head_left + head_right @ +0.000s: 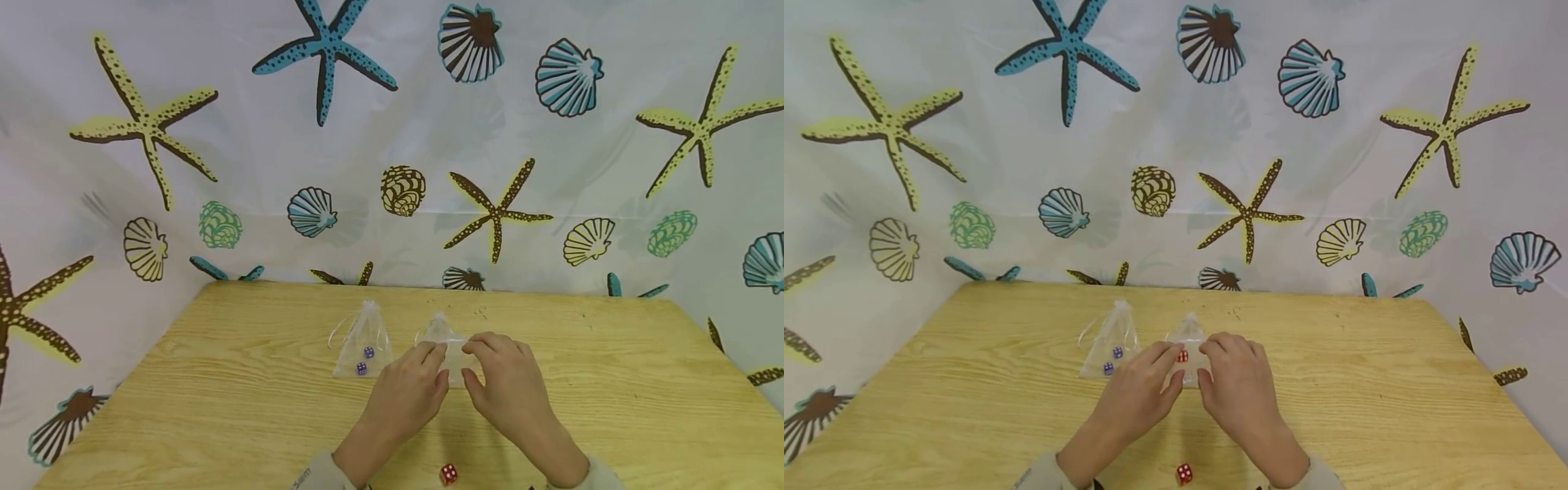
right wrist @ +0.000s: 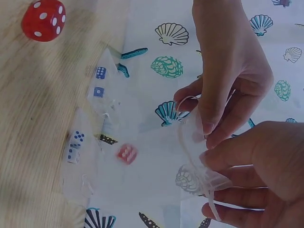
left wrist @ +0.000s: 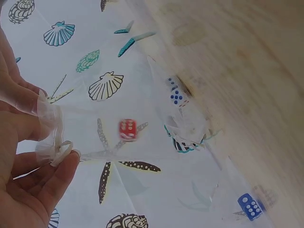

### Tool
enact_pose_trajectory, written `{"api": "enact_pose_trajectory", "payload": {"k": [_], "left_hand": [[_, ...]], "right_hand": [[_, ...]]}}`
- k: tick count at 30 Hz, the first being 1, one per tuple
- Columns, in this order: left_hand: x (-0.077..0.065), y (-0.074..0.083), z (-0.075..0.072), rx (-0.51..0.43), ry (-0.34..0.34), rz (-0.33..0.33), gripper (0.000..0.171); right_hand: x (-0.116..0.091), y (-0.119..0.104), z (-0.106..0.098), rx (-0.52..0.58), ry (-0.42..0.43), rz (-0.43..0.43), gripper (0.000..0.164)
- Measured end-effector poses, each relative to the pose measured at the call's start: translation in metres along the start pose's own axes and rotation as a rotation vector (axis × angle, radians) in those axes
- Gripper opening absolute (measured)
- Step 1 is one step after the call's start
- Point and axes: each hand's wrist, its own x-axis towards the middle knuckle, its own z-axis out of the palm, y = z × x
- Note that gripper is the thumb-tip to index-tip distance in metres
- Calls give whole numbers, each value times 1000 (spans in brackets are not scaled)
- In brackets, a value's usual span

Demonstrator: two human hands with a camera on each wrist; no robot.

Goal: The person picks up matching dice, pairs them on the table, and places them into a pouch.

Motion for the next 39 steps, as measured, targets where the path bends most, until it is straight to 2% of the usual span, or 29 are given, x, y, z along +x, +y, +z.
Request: {"api": "enact_pose_trajectory", "payload": {"k": [9,17,27,31,34,37,39], "left_hand": [[1,-1,-1,-13,-20,-20,32],[0,-2,0,-7,-11,-15,32],[0,-2,0,1,-24,-9,32],[0,-3,1,5,-23,-7,32],[0,-3,1,2,-31,-6,32],[-1,-3,1,-6,-40,-9,32],[-1,-3,2,-12,-43,-12,31]], "right_hand": [[2,0,-2,9,-9,22,25],[1,0,-3,21,-9,20,25],[-2,-6,-21,29,-37,-2,23],[-8,-10,-30,86,-88,16,24],[-17,-15,-33,170,-148,25,25],[-27,-18,-29,285,-244,-2,24],[-32,-19,-24,369,-342,-16,22]]}}
